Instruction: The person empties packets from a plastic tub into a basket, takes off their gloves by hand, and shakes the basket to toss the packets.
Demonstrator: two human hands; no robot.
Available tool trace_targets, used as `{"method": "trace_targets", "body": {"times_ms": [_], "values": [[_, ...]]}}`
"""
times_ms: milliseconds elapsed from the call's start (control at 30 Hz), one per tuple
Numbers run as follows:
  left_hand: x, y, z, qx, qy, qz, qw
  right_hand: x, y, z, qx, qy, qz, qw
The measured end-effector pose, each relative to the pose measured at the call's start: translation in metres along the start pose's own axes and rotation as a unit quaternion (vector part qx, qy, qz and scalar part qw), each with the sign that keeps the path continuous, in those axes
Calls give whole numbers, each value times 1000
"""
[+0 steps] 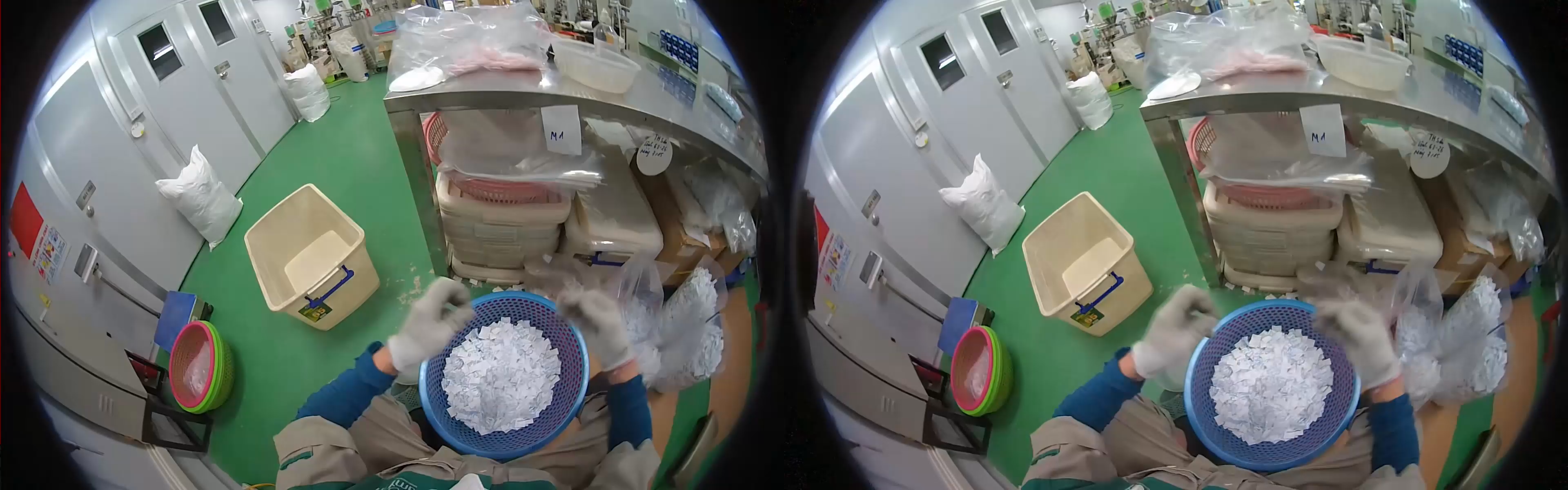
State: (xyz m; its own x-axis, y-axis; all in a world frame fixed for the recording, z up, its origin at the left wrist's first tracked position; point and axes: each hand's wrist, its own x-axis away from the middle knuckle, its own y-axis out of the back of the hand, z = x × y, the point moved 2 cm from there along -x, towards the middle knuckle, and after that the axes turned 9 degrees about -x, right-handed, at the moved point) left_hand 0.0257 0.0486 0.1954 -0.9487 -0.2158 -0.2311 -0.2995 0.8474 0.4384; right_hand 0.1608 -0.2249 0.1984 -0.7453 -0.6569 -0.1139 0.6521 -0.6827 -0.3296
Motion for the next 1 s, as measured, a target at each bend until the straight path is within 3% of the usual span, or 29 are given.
{"method": "trace_targets", "body": {"times_ms": [33,67,133,167,233,333,400,433,500,567,600,633,700,767,800,833,900,933,1000], "values": [[1,-18,-22,-54,-103,1,993,2,-16,-8,131,-16,48,990],[7,-33,-20,-77,-121,31,989,6,-36,-20,21,-93,34,995],[18,-64,-19,-120,-161,88,976,14,-55,-37,75,-117,79,987],[25,-72,-7,-68,-72,141,985,14,-54,-43,127,-131,122,976],[23,-69,15,-147,-54,158,975,23,-65,-41,-70,-155,83,982],[19,-59,27,-170,-69,139,973,17,-57,-26,-145,-138,56,978],[12,-54,31,-201,-91,140,965,15,-48,-25,-94,-131,45,986],[13,-52,19,-119,-69,107,985,14,-44,-24,-68,-127,38,989],[12,-54,1,-104,-108,77,986,17,-46,-34,-54,-138,53,988],[17,-65,10,-148,-57,208,965,19,-60,-37,32,-149,101,983],[17,-73,20,-172,-16,289,942,19,-64,-40,143,-125,130,973],[19,-82,33,-194,25,367,909,23,-60,-59,114,-145,104,977],[33,-107,95,-56,-11,267,962,24,-57,-67,56,-152,64,985],[27,-100,84,-92,-50,251,962,22,-52,-59,44,-183,139,972],[23,-87,73,-197,-72,285,935,20,-49,-51,39,-197,176,964],[20,-77,53,-298,-93,316,896,19,-44,-38,77,-176,268,944],[23,-70,32,-270,-194,249,910,17,-32,-10,149,-133,439,876],[21,-66,26,-287,-211,239,903,14,-26,-2,98,-181,474,856],[11,-58,20,-301,-244,208,898,11,-18,1,49,-156,441,882]]}}
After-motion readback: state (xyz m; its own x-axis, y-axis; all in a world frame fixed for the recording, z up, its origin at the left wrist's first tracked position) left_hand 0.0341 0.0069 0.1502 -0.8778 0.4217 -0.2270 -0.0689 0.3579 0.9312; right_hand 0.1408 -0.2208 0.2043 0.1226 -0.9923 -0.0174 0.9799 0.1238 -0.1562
